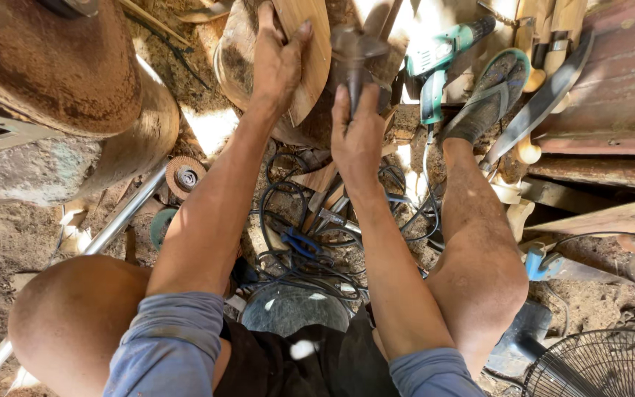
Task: The person is carving a piece of wood using a hammer and chisel. They repeatedly strike the chisel to shape the wood, occasionally adjusting its position.
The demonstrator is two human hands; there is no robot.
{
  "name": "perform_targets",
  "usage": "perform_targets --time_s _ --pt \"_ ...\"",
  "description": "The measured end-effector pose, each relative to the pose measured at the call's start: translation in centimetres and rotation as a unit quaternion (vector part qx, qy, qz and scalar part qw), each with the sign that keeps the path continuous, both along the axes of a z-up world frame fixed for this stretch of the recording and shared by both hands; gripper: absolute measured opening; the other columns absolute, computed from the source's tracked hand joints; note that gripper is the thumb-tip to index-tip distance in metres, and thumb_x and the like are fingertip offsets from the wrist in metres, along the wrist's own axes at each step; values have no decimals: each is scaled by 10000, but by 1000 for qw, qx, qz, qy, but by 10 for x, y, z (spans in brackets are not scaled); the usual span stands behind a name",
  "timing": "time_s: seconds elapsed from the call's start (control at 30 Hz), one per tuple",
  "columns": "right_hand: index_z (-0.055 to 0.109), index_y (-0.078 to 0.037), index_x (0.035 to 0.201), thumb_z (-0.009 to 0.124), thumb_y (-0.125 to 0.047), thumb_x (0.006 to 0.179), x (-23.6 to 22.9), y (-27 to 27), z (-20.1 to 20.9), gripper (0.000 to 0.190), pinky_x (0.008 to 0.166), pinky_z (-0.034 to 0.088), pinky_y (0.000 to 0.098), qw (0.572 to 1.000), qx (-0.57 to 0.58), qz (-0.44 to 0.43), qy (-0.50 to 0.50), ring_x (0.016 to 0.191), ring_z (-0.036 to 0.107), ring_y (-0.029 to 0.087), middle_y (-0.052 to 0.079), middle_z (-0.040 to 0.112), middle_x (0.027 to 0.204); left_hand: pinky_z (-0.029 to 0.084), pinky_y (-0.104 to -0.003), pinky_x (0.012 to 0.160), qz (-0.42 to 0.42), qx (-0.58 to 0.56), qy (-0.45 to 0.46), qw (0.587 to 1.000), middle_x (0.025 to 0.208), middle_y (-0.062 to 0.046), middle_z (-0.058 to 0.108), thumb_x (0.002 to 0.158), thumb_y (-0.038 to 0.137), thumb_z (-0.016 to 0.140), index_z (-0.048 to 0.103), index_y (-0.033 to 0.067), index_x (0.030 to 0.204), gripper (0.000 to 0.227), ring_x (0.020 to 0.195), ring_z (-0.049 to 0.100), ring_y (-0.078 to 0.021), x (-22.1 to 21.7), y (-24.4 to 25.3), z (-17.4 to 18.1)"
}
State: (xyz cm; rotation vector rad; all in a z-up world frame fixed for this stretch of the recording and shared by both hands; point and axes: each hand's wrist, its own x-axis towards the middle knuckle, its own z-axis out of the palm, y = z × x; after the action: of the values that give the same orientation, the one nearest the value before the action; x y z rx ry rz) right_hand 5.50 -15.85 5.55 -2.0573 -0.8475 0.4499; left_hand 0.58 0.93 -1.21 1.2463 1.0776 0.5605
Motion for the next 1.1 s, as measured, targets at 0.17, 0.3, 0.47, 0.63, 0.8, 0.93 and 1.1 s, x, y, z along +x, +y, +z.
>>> perform_targets --time_s 0.17,0.3,0.47,0.63,0.8,0.93,1.1 --pt "513 -37 1116 449 -336 1117 12 5 -12 306 309 493 263 1000 7 27 -15 436 580 87 21 608 681 606 -314 531 -4 12 7 1000 775 -69 560 885 495 714 488 68 955 488 600 594 -146 5 5 -5" --pt "495 -27 1094 452 -356 1131 5 -5 -14 334 352 399 318 998 33 -13 -42 427 531 123 67 574 630 620 -313 569 -11 75 15 997 829 -78 541 933 521 728 490 29 963 548 687 601 -136 0 1 -13" --pt "487 -51 1113 439 -361 1087 6 0 -14 315 275 448 279 993 -114 15 17 387 538 81 31 573 617 566 -326 516 -7 32 22 999 765 -66 552 889 548 702 499 39 952 551 614 573 -147 7 5 -15" --pt "501 -46 1123 442 -353 1116 6 -4 -21 312 283 424 281 999 35 -11 -13 407 519 114 48 563 639 610 -296 531 1 73 3 997 766 -51 590 902 542 707 508 36 927 545 626 636 -113 1 1 -18" --pt "486 -40 1121 480 -334 1099 12 1 -14 295 301 405 323 996 -70 25 -56 398 544 125 40 572 606 432 -343 470 -29 13 52 998 717 -66 515 905 545 682 517 29 881 542 549 451 -183 9 6 -6" --pt "506 -30 1106 492 -306 1129 2 -5 -21 277 361 407 350 998 16 -17 -64 441 576 144 52 587 621 543 -297 528 -5 71 46 996 784 -42 515 939 531 679 500 39 947 523 645 545 -115 0 -1 -19" --pt "497 -24 1122 474 -314 1093 3 -1 -19 293 301 450 314 999 -35 9 -30 422 593 127 45 605 644 594 -301 629 19 130 -35 991 854 -100 619 946 474 705 513 -5 972 517 746 664 -146 13 5 -12"
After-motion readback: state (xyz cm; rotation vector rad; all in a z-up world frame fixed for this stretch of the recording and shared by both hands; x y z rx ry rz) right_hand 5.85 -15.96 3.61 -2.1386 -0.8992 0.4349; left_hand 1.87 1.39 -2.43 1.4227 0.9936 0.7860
